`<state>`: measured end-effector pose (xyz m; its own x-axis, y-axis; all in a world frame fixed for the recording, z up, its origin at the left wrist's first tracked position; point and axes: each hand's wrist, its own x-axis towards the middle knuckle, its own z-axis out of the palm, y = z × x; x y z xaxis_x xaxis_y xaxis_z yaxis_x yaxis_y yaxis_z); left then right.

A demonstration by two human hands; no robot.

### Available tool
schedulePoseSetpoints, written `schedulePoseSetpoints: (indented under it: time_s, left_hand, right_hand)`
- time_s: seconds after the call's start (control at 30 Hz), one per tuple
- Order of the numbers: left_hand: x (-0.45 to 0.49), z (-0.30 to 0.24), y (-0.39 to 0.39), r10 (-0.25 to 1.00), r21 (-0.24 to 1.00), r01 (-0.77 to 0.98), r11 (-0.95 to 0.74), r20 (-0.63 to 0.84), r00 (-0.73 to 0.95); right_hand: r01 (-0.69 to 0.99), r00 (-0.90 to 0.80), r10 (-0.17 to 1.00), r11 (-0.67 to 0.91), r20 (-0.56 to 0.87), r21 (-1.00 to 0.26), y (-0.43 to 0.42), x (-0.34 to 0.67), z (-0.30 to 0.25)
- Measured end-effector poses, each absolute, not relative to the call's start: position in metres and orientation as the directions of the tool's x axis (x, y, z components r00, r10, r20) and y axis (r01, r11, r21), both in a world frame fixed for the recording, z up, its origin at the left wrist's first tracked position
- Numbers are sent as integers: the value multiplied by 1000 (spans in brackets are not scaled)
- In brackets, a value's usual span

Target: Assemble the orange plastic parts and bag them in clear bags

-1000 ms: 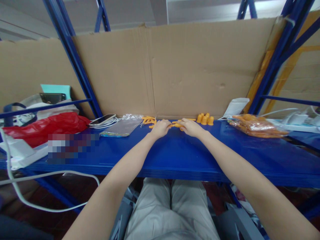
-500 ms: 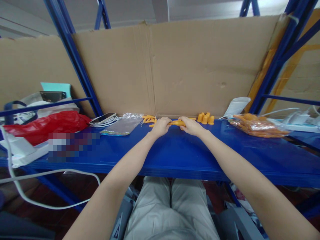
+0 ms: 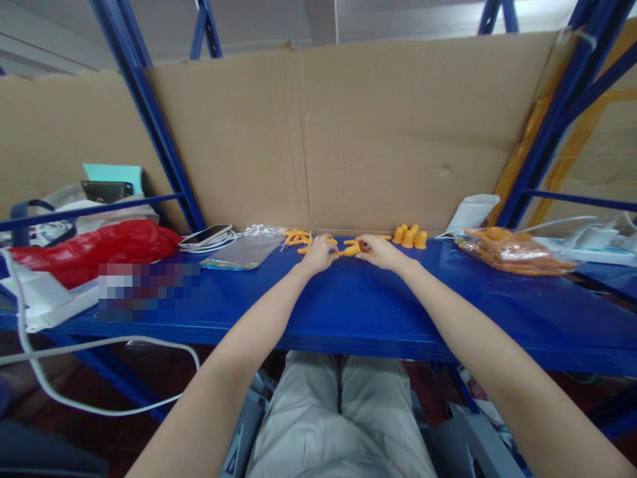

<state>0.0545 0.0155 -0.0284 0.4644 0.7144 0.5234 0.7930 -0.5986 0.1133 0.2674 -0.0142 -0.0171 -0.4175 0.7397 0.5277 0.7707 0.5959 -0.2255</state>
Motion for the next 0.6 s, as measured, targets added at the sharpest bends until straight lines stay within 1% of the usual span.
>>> schedulePoseSetpoints:
  time_s: [0.17, 0.37, 0.43, 0.6]
  left_hand:
    - [56, -21, 6, 773, 108, 829, -548, 443, 453]
    - [45, -9, 1, 864, 91, 907, -411, 356, 356]
    - [38, -6, 4, 888, 83, 920, -383, 306, 342]
    - [31, -2, 8, 915, 171, 901, -398, 143, 377]
  right_hand:
    - [807, -393, 779, 547, 488, -223, -16, 267, -17]
    - [810, -401, 774, 549, 490, -204, -16, 269, -18]
    - [812, -399, 776, 547, 489, -205, -16, 269, -18]
    - [806, -401, 768, 555, 500, -206, -15, 269, -19]
